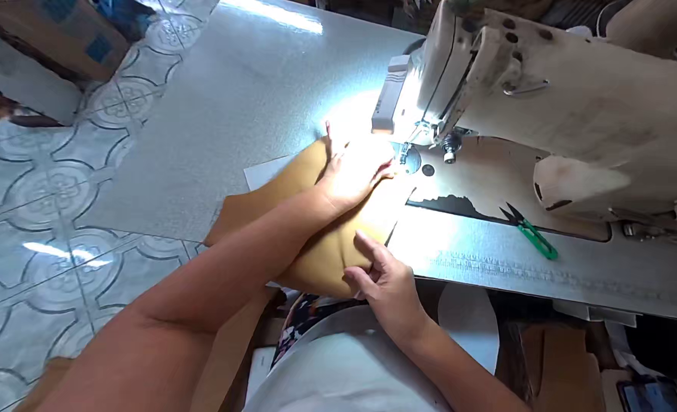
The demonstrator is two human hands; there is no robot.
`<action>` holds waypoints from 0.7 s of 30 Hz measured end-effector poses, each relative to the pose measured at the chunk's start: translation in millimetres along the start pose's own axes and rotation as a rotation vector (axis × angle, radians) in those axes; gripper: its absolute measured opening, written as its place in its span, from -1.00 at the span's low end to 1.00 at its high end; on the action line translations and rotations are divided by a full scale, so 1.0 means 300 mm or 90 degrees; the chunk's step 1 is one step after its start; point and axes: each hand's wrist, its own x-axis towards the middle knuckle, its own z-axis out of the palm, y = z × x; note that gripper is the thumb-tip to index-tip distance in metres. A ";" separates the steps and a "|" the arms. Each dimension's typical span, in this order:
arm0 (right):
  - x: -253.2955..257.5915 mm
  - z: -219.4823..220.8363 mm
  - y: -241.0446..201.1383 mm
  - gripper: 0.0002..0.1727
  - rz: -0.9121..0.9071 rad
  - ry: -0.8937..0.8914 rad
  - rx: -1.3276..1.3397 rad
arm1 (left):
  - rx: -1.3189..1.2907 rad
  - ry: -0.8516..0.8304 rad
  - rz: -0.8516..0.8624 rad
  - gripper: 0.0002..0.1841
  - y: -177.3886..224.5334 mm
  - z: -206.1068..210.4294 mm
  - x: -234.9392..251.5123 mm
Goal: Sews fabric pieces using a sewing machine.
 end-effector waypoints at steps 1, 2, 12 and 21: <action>-0.008 -0.006 0.000 -0.41 0.021 0.010 0.025 | -0.003 0.012 0.005 -0.74 0.012 0.007 0.001; -0.010 -0.011 -0.003 -0.38 0.037 0.018 0.048 | -0.005 0.022 0.006 -0.75 0.020 0.011 0.006; 0.021 -0.054 -0.037 -0.19 0.157 0.037 0.091 | -0.060 -0.071 -0.105 -0.76 0.047 -0.006 0.055; 0.038 -0.084 -0.054 -0.18 0.199 0.011 0.069 | 0.071 -0.126 -0.110 -0.49 0.086 -0.033 -0.077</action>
